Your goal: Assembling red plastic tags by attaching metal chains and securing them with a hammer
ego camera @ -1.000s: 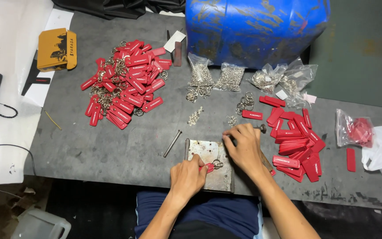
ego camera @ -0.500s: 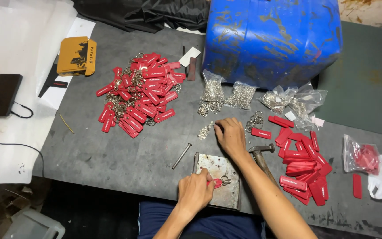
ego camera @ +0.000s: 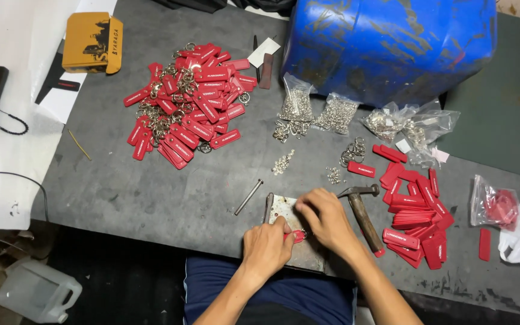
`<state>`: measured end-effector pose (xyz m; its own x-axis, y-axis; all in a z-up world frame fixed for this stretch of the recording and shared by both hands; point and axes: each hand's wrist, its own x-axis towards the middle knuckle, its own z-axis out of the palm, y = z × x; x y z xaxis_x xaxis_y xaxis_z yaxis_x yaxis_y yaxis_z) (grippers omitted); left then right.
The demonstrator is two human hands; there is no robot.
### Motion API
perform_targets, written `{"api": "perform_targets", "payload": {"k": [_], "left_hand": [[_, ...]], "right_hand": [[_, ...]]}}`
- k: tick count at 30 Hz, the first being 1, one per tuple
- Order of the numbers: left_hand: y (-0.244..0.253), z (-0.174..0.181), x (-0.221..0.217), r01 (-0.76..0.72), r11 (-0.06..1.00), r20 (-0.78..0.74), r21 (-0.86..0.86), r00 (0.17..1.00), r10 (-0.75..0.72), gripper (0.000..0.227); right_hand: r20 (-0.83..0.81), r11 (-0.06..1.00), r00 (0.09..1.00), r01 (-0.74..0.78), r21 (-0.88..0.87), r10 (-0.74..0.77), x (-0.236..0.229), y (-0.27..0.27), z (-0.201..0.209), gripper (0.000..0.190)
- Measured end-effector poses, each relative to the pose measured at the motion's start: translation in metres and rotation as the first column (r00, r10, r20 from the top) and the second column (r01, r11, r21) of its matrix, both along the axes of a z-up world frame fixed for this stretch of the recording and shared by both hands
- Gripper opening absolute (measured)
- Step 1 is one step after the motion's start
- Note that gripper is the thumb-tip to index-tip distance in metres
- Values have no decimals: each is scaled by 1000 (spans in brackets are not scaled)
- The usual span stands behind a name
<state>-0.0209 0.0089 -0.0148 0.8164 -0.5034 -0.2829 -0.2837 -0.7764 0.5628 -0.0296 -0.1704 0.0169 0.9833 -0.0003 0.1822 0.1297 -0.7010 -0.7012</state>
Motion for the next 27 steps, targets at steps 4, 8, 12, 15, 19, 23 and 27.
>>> {"api": "perform_targets", "payload": {"k": [4,8,12,15,19,23,27], "left_hand": [[3,-4,-2,-7,1000,46,-11,999,8,20],[3,2,-4,0,999,35,-49,999,2,20],[9,20,2,63,997,40,-41,997,-61,19],[11,41,10,74,996,-171,-41,982,-80,21],[8,35,8,71,997,-171,-10,983,-72,21],[9,36,8,67,998,-182,-9,981,-68,21],[9,38,9,63,998,-192,-13,979,-64,21]], "right_hand": [[-73,990,997,-21,-142,11,-49,11,-5,13],[106,951,994,38,-306,-6,-66,17,-22,8],[135,941,991,64,-334,-19,-68,22,-19,7],[116,952,986,147,-267,-119,-69,22,-23,5],[101,969,987,143,-201,-125,-67,21,-21,5],[62,981,994,96,-167,-86,-64,17,-20,7],[44,983,997,71,-167,-65,-62,18,-14,9]]}}
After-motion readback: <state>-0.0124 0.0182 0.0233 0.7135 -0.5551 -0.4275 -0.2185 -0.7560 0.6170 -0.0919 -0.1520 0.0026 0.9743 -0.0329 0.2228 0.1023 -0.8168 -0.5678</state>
